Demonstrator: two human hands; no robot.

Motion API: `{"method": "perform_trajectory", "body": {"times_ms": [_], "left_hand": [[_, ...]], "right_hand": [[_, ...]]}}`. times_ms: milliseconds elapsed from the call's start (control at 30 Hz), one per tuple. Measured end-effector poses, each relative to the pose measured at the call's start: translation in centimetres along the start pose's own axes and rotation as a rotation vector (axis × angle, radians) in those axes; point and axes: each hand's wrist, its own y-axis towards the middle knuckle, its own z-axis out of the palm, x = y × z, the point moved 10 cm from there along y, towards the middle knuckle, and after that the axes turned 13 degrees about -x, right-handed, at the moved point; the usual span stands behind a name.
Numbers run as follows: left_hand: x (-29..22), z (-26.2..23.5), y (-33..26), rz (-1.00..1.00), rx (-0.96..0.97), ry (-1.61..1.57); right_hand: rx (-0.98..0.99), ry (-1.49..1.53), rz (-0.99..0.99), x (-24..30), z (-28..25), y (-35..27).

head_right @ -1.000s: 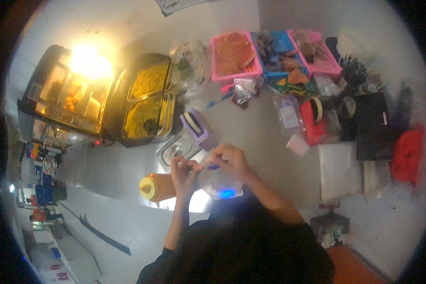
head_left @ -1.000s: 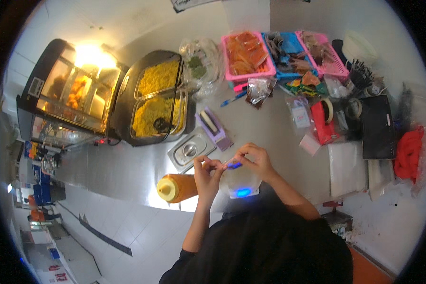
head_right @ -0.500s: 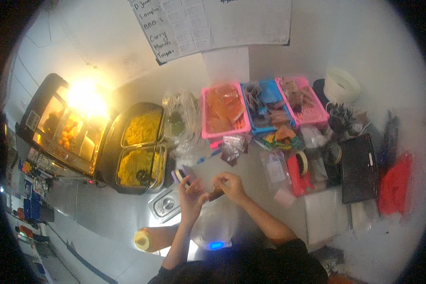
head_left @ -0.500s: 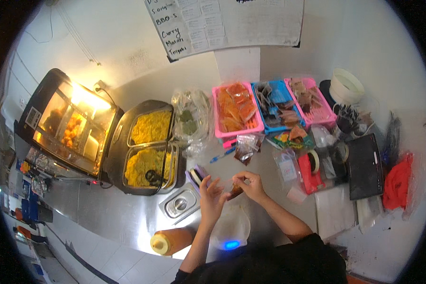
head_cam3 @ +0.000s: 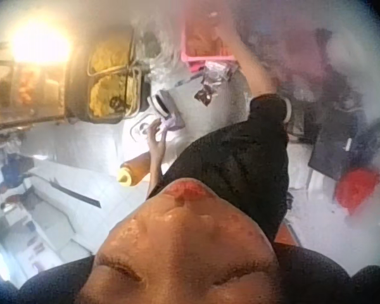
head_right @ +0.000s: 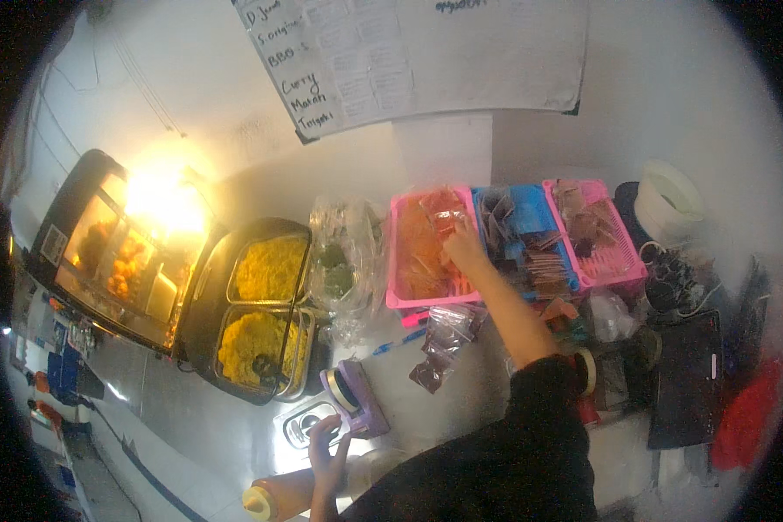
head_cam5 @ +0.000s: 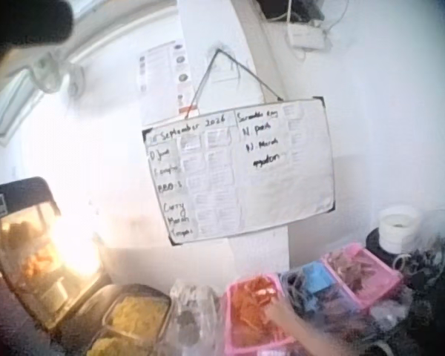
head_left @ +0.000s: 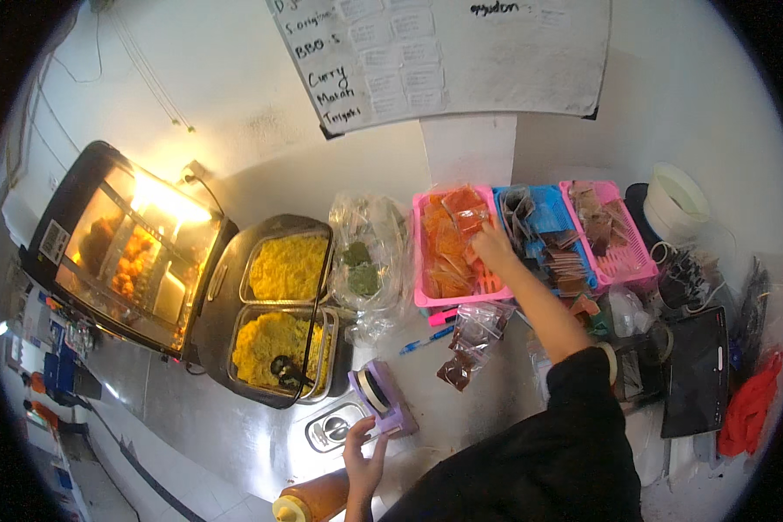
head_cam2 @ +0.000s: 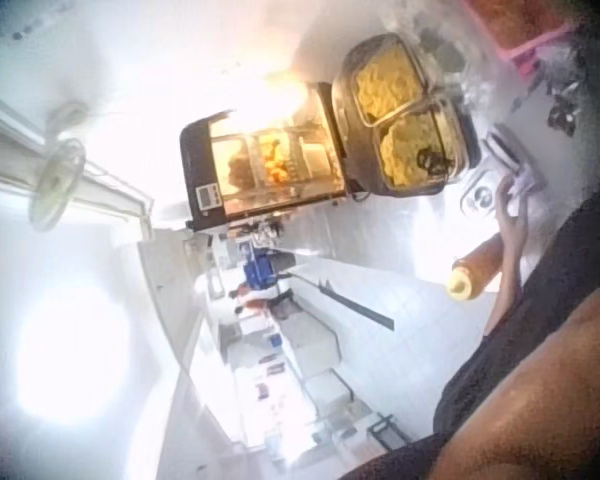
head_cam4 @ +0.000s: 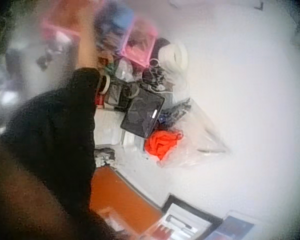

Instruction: The person fills small plastic bags with a brown sauce from a squeeze bottle, seals them, and places them on a counter. The person also handles a red sauce packet and moves items on the counter.

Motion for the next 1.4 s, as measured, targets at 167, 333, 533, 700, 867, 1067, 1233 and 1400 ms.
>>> {"method": "perform_trajectory", "body": {"times_ms": [167, 333, 533, 700, 867, 1067, 1233, 1400], "left_hand": [[3.0, -1.2, -1.1, -0.21, 0.042, -0.03], [3.8, -0.1, -1.4, -0.261, 0.065, -0.082], [3.6, 0.4, -0.4, -0.221, 0.053, -0.043], [3.5, 0.1, -0.5, -0.208, 0.075, 0.005], [4.6, 0.5, -0.9, -0.253, 0.077, 0.004], [4.6, 0.7, -0.7, -0.253, 0.07, 0.003], [5.0, -0.2, -0.6, -0.263, 0.039, 0.027], [5.5, -1.2, -1.0, -0.258, 0.015, 0.012]], "right_hand": [[0.456, 0.423, 0.216, -0.4, -1.3, -0.8], [0.648, 0.58, 0.359, -2.4, -0.6, -1.7], [0.567, 0.591, 0.392, -4.0, 5.4, -1.6], [0.794, 0.52, 0.229, -0.7, 5.4, -1.7], [0.802, 0.518, 0.161, 0.7, 4.2, -3.6], [0.25, 0.323, 0.633, -9.3, 5.8, -0.3], [0.19, 0.038, 0.664, -11.3, 7.9, 0.3], [-0.132, 0.513, 0.904, -12.9, 5.2, 0.3]]}}
